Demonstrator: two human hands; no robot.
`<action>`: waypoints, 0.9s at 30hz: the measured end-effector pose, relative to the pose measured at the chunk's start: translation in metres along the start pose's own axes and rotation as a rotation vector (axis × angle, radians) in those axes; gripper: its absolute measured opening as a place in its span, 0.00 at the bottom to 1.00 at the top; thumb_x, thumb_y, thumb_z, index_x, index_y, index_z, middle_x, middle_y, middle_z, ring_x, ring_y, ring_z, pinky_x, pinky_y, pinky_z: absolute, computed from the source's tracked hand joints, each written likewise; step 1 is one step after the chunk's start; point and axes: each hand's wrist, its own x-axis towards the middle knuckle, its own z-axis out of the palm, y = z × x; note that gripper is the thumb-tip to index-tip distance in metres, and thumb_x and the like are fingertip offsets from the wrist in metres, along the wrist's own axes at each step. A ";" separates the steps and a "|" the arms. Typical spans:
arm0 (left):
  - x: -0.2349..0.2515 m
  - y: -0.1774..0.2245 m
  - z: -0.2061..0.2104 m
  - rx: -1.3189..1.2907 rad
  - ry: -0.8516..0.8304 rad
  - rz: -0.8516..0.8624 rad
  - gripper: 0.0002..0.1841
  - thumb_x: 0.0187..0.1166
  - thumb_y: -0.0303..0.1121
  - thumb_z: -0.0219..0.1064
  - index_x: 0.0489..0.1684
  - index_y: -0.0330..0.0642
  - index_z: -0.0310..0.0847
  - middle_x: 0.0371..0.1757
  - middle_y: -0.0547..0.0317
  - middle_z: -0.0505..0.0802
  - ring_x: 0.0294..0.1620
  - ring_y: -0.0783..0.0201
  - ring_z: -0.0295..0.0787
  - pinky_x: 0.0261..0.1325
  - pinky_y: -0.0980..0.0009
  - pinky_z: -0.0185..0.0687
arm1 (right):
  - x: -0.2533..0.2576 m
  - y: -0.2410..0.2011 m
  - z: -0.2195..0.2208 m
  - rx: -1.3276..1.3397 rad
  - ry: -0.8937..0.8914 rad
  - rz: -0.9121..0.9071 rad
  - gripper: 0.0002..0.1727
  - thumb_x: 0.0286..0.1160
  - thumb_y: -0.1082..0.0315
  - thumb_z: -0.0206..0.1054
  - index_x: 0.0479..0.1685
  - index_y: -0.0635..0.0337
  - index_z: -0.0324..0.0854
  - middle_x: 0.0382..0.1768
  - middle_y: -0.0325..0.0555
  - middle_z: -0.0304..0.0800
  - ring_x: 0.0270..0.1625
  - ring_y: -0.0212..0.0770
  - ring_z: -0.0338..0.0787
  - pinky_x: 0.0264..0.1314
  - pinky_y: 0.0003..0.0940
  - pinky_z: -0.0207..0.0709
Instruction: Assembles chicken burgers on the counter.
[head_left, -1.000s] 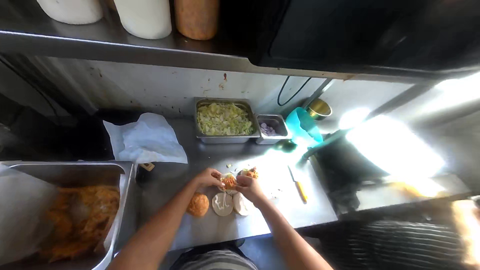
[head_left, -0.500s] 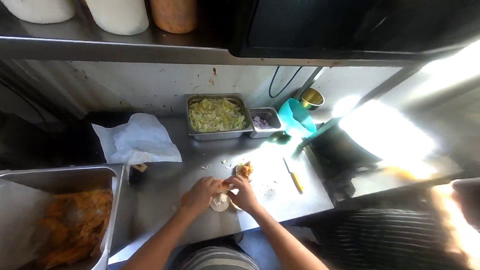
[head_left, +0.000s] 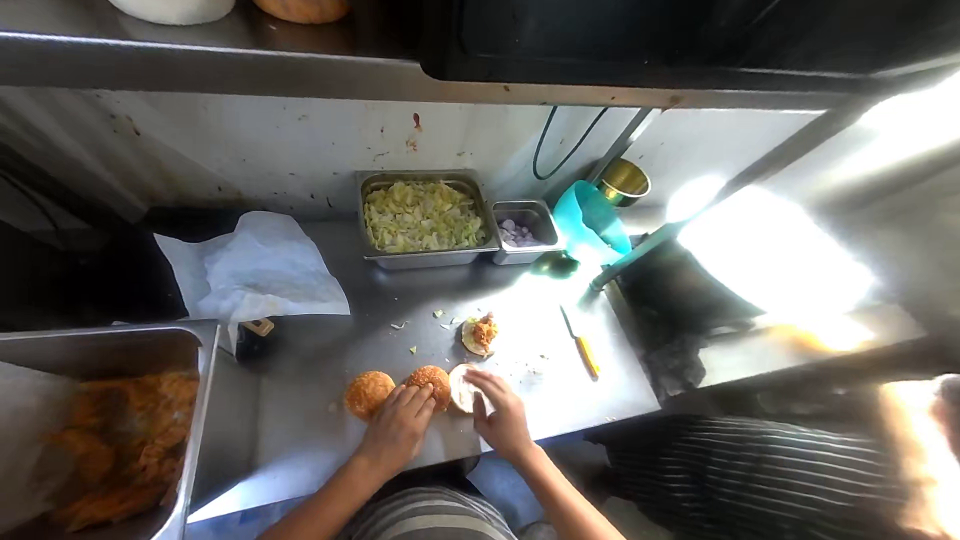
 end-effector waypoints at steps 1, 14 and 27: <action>0.002 0.001 -0.005 -0.017 0.007 -0.009 0.17 0.86 0.38 0.59 0.65 0.43 0.86 0.76 0.54 0.85 0.78 0.53 0.80 0.83 0.51 0.70 | 0.004 0.006 -0.008 0.055 0.067 0.101 0.18 0.71 0.72 0.67 0.61 0.56 0.89 0.63 0.43 0.91 0.68 0.41 0.89 0.70 0.47 0.85; -0.003 0.008 -0.014 -0.013 0.001 -0.142 0.31 0.89 0.50 0.53 0.86 0.42 0.70 0.91 0.56 0.69 0.93 0.57 0.57 0.91 0.51 0.58 | 0.110 0.077 -0.024 0.322 -0.156 1.038 0.49 0.65 0.33 0.75 0.77 0.64 0.74 0.64 0.64 0.86 0.65 0.61 0.87 0.67 0.64 0.79; -0.097 0.016 -0.038 -0.182 0.616 -0.454 0.24 0.81 0.49 0.67 0.69 0.45 0.86 0.74 0.49 0.87 0.76 0.53 0.82 0.78 0.49 0.77 | 0.129 0.054 -0.016 0.352 -0.400 0.518 0.41 0.53 0.61 0.87 0.68 0.61 0.70 0.51 0.57 0.88 0.49 0.50 0.91 0.55 0.52 0.87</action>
